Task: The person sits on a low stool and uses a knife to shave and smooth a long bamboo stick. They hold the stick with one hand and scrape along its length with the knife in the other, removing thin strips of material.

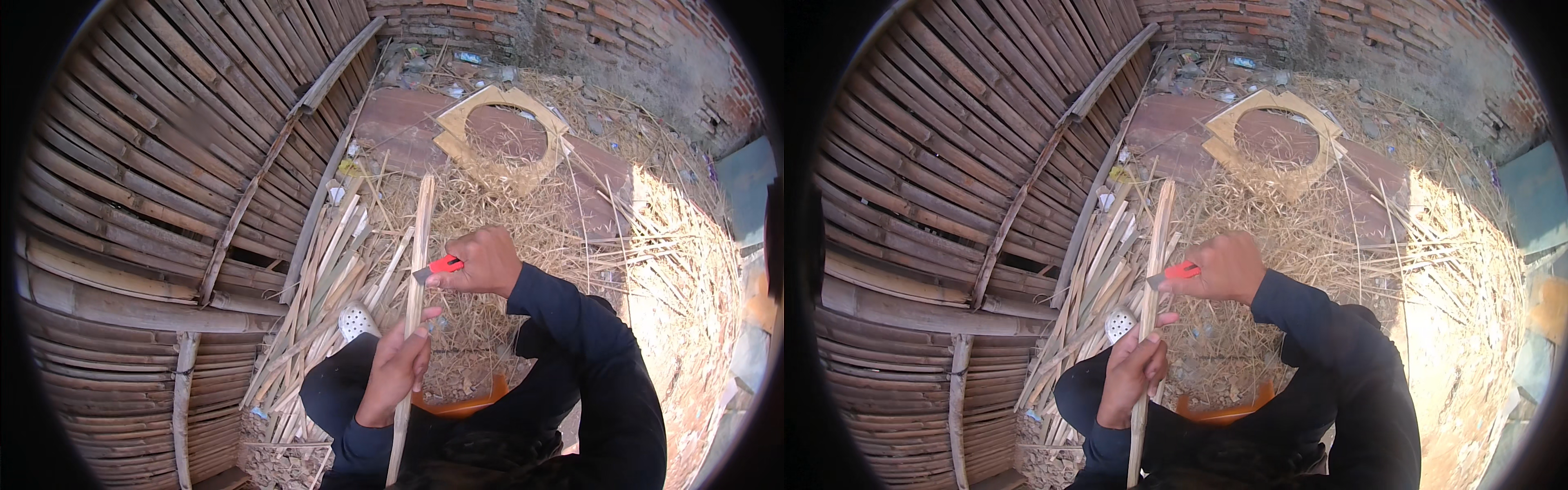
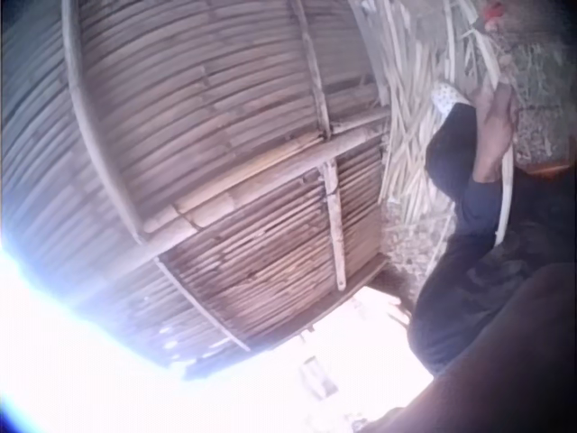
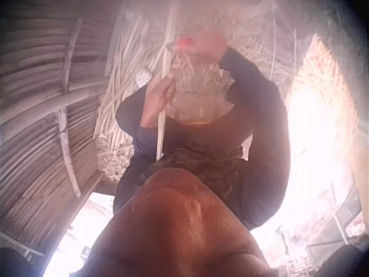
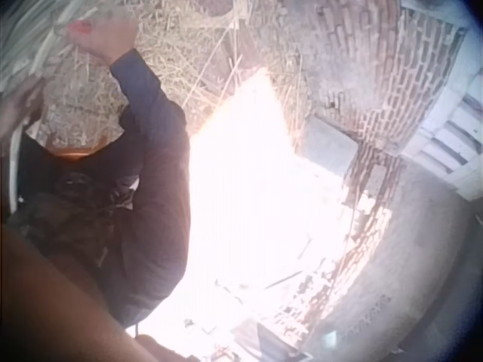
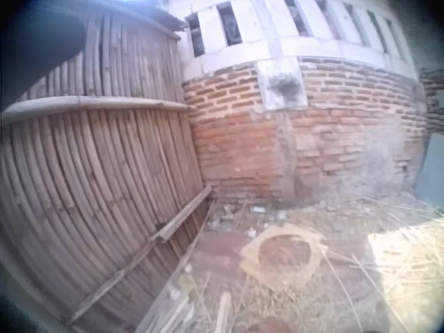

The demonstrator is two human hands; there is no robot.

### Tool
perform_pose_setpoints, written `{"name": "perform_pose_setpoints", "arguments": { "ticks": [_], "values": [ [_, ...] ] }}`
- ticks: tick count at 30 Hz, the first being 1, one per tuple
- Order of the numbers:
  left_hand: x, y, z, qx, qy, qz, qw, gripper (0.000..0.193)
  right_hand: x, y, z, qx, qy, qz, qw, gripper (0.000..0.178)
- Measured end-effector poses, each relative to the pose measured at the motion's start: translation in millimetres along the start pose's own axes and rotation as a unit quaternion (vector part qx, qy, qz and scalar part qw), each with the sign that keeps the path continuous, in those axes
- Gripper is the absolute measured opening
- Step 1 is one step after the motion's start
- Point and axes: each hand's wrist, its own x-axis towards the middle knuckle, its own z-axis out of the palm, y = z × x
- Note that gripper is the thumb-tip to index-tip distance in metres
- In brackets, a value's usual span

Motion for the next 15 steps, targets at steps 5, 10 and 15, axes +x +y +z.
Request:
{"name": "perform_pose_setpoints", "arguments": {
  "ticks": [5,10,15],
  "values": [
    [4.5,-3.4,1.3,0.032,0.011,0.005,0.999,0.039,7.9,16.0,16.5,-0.023,0.035,-0.009,0.999,0.064],
    [5.6,-4.5,2.6,0.051,0.014,-0.003,0.999,0.037,20.7,33.3,17.8,-0.055,0.035,0.014,0.998,0.066],
    [-18.3,0.2,33.8,0.065,-0.089,-0.026,0.994,0.037,49.7,134.4,5.2,-0.128,0.047,0.323,0.936,0.086]
  ]
}}
